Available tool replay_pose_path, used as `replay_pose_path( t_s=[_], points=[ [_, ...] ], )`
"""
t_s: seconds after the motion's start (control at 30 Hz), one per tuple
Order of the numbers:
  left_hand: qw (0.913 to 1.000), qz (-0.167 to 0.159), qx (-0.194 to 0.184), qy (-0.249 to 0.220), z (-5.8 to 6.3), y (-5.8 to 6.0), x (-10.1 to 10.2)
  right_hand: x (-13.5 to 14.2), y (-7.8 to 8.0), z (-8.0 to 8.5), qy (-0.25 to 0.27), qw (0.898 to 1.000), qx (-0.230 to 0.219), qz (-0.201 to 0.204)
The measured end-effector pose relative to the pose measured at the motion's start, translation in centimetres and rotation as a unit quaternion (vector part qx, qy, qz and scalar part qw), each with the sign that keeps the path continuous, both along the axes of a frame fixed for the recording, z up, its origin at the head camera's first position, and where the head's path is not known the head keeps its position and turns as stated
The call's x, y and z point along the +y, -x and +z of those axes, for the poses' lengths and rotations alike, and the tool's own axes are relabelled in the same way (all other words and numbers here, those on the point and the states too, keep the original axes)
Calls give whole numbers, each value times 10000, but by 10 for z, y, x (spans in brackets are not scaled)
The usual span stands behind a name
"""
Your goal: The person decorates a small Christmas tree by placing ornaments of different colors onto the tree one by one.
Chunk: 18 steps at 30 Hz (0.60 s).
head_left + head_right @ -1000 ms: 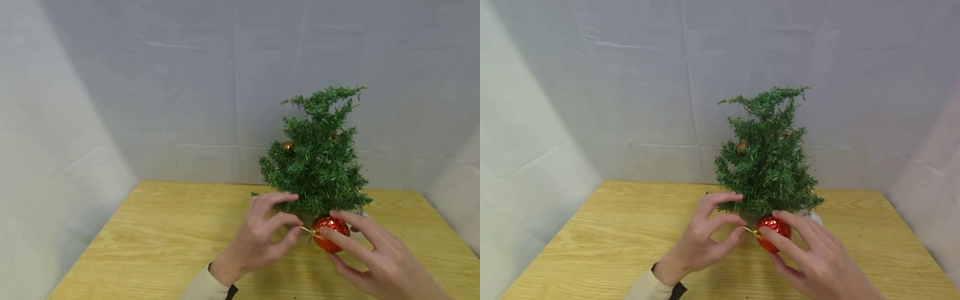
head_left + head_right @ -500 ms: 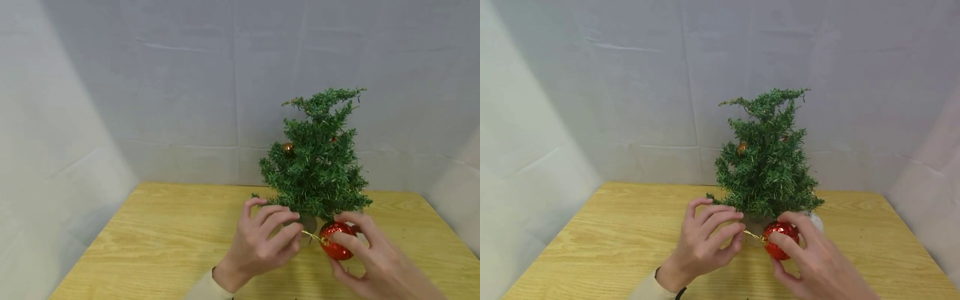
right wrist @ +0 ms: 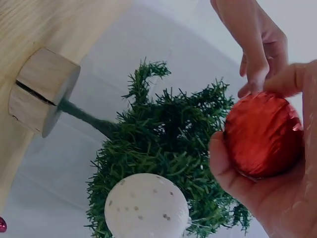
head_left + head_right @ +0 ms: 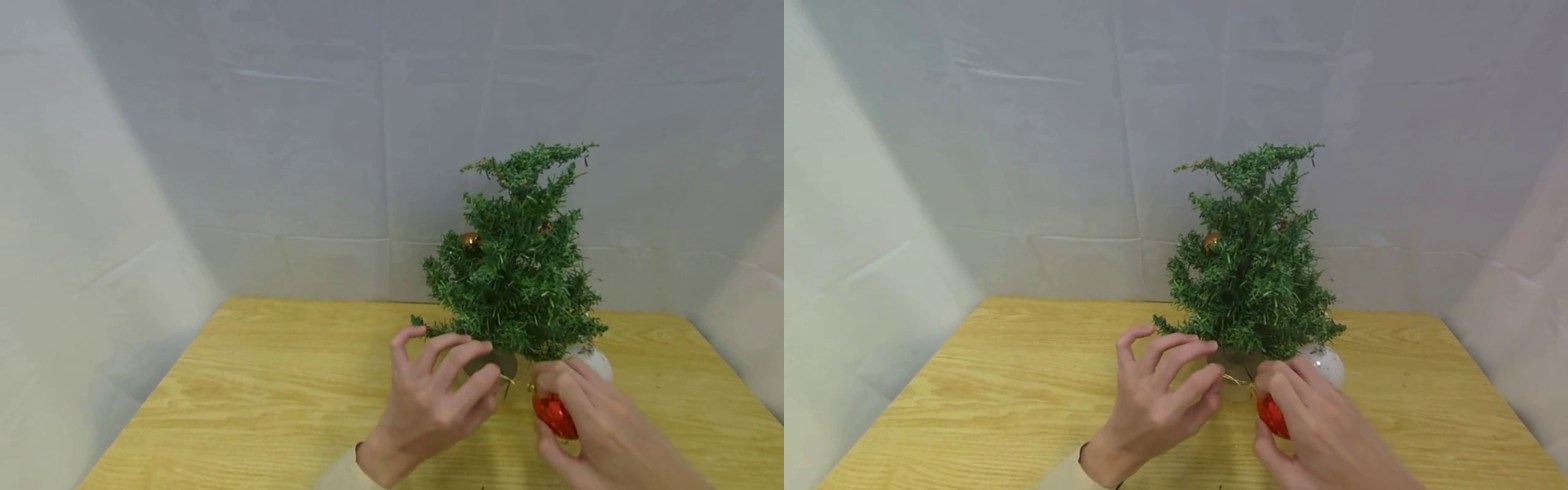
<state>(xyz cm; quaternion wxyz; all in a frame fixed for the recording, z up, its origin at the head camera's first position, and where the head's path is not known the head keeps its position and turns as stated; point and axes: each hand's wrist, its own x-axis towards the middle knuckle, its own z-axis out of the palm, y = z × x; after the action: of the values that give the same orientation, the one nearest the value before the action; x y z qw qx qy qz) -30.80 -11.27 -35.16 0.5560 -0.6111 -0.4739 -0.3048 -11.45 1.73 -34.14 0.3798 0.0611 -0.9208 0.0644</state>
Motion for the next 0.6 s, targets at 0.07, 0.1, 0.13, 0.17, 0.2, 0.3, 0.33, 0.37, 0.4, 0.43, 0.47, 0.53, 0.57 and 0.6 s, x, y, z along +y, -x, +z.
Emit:
replay_pose_path(
  t_s=[0.07,0.1,0.13,0.17,0.2,0.3,0.33,0.37,0.4,0.43,0.47,0.53,0.57,0.6],
  points=[
    [10000,56,-17,11,-1,-1,0,-2,2,-1,60,9999,156,24],
    [10000,86,-33,31,-2,-1,0,-2,4,-2,89,9996,261,29],
    [9999,110,-53,48,-2,-2,1,-3,5,-2,79,9991,412,35],
    [9999,129,-70,55,-3,-2,1,-3,7,-3,54,9985,552,35],
    [9998,148,-82,53,-4,-3,1,-4,8,-3,31,9976,684,53],
    [9998,174,-92,11,-4,-4,1,-5,11,-2,-35,9959,905,-90],
    [9998,168,-83,-25,-4,-4,2,-6,12,-2,-64,9951,973,-160],
    [9998,166,-63,-63,-4,-4,2,-6,12,-1,-68,9947,992,-248],
    [9998,156,-43,-104,-4,-4,2,-7,12,-1,-77,9942,1022,-322],
    [9998,138,-36,-135,-4,-4,2,-7,13,-1,-91,9936,1058,-375],
    [9998,123,-26,-168,-4,-4,2,-7,13,-1,-122,9930,1101,-412],
    [9998,67,-66,-196,-4,-5,2,-7,15,0,-234,9910,1240,-451],
    [9997,37,-92,-209,-4,-5,2,-7,16,0,-306,9898,1314,-459],
    [9997,-4,-119,-221,-3,-6,3,-7,17,0,-394,9883,1395,-466]
  ],
)
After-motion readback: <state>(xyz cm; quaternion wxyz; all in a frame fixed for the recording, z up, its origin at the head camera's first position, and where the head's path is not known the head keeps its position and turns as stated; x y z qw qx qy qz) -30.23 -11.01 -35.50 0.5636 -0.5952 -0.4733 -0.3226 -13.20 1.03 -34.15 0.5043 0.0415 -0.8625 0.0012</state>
